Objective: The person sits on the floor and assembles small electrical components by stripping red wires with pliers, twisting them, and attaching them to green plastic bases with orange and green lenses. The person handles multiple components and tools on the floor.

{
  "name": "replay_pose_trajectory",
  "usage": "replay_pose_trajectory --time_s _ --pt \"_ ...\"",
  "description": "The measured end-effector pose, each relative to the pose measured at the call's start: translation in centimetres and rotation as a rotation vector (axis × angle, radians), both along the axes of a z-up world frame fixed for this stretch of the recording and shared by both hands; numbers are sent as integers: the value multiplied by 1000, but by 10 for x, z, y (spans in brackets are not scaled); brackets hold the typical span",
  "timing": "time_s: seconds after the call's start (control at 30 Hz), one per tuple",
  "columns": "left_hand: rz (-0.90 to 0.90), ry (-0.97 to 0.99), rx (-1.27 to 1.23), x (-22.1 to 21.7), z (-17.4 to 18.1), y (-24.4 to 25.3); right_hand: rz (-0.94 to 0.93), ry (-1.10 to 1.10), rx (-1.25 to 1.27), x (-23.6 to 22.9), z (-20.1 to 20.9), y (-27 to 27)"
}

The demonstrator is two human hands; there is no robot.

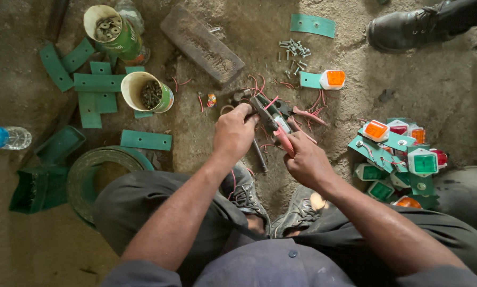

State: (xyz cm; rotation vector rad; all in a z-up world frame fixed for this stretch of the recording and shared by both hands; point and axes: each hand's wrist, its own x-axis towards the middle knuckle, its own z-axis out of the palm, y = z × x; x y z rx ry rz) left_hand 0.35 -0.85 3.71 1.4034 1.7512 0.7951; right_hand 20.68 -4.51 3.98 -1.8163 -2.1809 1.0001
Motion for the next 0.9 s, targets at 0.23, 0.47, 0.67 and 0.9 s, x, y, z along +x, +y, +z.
replay_pose_trajectory --time_s 0.23,0.47,0.67,0.9 --pt "-27 -144 146 0 -14 -1 93 -6 207 6 -13 2" --pt "-120 -600 -350 -9 -32 13 115 47 199 9 -12 7" --pt "-291 -369 -70 -18 -20 12 82 222 178 12 -18 8" --pt "-26 -224 -66 -3 1 4 -226 731 -622 3 -20 8"
